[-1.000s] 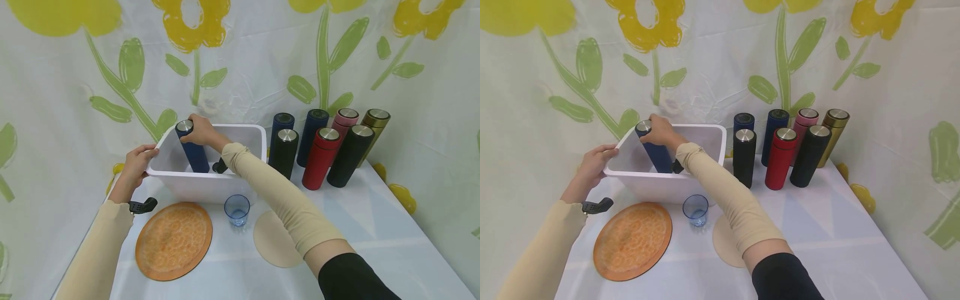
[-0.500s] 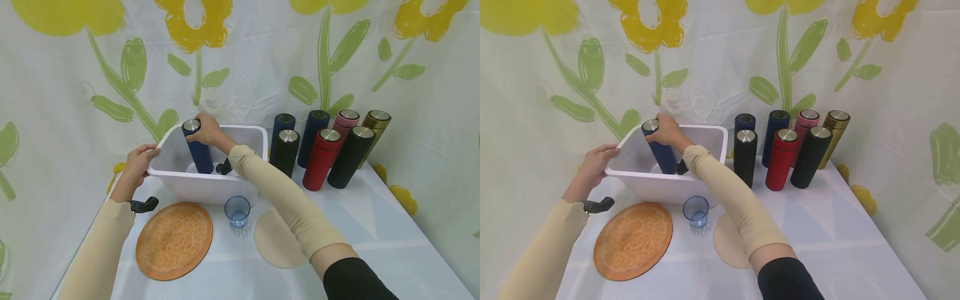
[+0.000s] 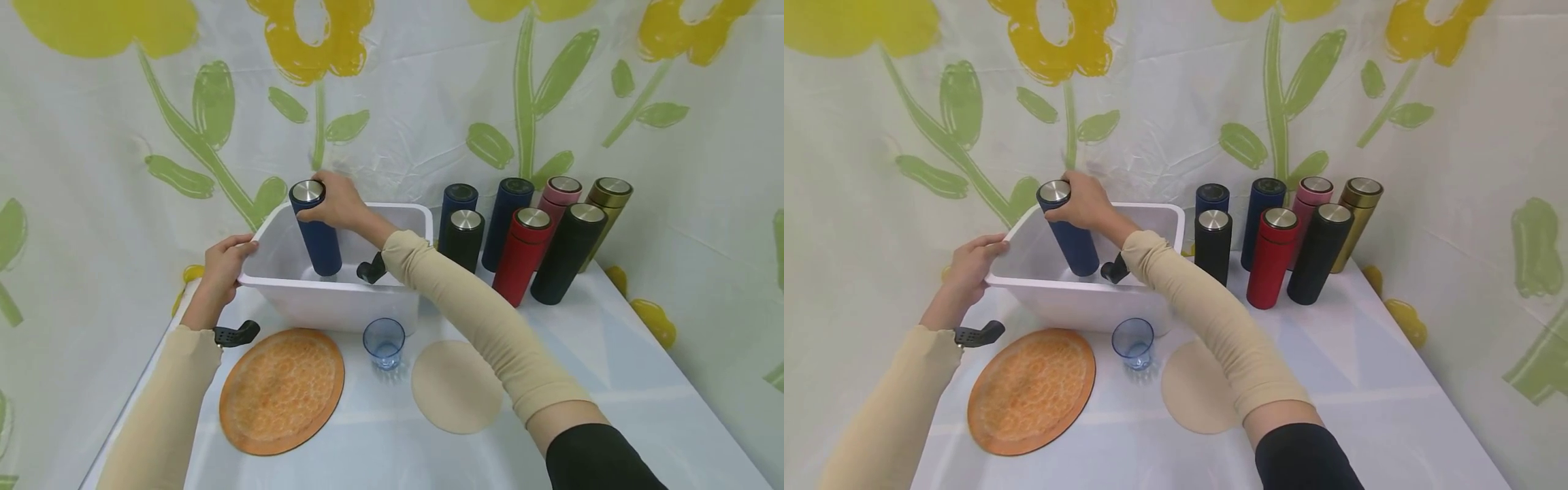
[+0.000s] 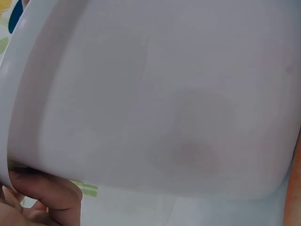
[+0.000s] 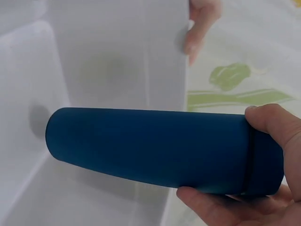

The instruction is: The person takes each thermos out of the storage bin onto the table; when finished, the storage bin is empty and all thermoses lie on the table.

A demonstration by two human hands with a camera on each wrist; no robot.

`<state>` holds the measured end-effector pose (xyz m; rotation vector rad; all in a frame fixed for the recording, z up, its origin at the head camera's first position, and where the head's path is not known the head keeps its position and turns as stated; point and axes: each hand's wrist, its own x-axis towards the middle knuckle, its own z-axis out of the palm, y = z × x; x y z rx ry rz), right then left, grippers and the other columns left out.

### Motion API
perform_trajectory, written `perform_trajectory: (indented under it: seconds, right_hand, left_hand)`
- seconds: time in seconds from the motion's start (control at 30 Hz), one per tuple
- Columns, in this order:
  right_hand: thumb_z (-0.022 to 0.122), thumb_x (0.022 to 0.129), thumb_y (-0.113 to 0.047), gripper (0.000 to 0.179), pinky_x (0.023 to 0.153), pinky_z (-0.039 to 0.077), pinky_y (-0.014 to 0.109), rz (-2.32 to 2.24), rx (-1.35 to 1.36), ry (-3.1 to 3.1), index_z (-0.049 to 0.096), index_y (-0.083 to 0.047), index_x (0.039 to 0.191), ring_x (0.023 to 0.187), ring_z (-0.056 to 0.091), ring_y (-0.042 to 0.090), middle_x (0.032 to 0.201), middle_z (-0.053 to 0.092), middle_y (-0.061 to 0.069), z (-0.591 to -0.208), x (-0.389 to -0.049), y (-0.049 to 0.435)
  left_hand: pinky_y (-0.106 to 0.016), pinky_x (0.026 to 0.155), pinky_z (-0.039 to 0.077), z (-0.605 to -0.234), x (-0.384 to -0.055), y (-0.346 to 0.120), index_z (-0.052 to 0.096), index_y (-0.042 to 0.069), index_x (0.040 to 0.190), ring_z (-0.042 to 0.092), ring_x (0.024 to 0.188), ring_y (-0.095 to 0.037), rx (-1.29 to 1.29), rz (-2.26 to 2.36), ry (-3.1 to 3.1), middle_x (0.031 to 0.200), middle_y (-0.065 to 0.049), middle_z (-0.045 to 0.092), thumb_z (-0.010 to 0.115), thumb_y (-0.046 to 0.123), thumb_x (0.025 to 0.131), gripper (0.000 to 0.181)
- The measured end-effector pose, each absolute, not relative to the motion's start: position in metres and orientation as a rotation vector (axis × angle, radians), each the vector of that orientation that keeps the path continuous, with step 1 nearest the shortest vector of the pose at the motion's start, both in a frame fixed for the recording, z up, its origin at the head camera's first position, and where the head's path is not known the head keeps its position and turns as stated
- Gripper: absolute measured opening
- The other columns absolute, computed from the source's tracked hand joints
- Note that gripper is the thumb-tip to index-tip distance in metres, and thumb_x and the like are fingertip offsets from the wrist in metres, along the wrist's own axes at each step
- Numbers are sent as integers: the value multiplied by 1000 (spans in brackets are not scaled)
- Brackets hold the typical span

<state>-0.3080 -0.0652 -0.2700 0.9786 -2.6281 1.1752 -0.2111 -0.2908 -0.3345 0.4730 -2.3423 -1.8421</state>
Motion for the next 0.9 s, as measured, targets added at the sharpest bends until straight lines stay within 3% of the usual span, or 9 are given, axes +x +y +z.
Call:
perform_trajectory:
  seconds: [0.27, 0.37, 0.5, 0.7, 0.9]
  right_hand:
    - [84, 81, -30, 54, 83, 46, 23, 1162, 1007, -2599, 58, -6, 121, 101, 58, 16, 112, 63, 4, -246, -294, -54]
    - [84, 81, -30, 54, 83, 46, 22, 1179, 989, -2600, 58, -6, 122, 102, 59, 14, 113, 63, 2, -235, -289, -48]
    - [85, 80, -30, 55, 83, 45, 21, 1180, 953, -2573, 59, -6, 122, 103, 59, 14, 114, 64, 2, -221, -284, -38]
    - [86, 78, -27, 56, 85, 45, 20, 1232, 964, -2506, 60, -6, 122, 103, 59, 14, 115, 64, 2, -201, -270, -19]
    - [86, 79, -24, 59, 86, 48, 22, 1298, 1023, -2439, 58, -5, 127, 105, 60, 13, 118, 63, 3, -187, -247, 8]
  left_hand:
    - [-31, 80, 54, -339, -213, -289, 46, 8, 149, 48, 130, -37, 496, -1854, -2287, 150, -19, 41, 50, 28, 104, 50]
    - [-28, 76, 56, -339, -213, -292, 46, 8, 150, 48, 129, -37, 499, -1891, -2274, 151, -19, 40, 51, 27, 103, 51]
    - [-22, 64, 56, -338, -214, -295, 46, 7, 149, 55, 114, -27, 497, -1918, -2268, 149, -19, 40, 53, 26, 103, 51]
    - [-23, 61, 57, -335, -212, -297, 47, 3, 147, 62, 83, -7, 458, -1948, -2257, 137, -14, 46, 56, 23, 102, 50]
    - [-24, 63, 57, -335, -212, -298, 48, 0, 145, 63, 77, -2, 374, -1821, -2362, 124, -8, 50, 55, 27, 102, 51]
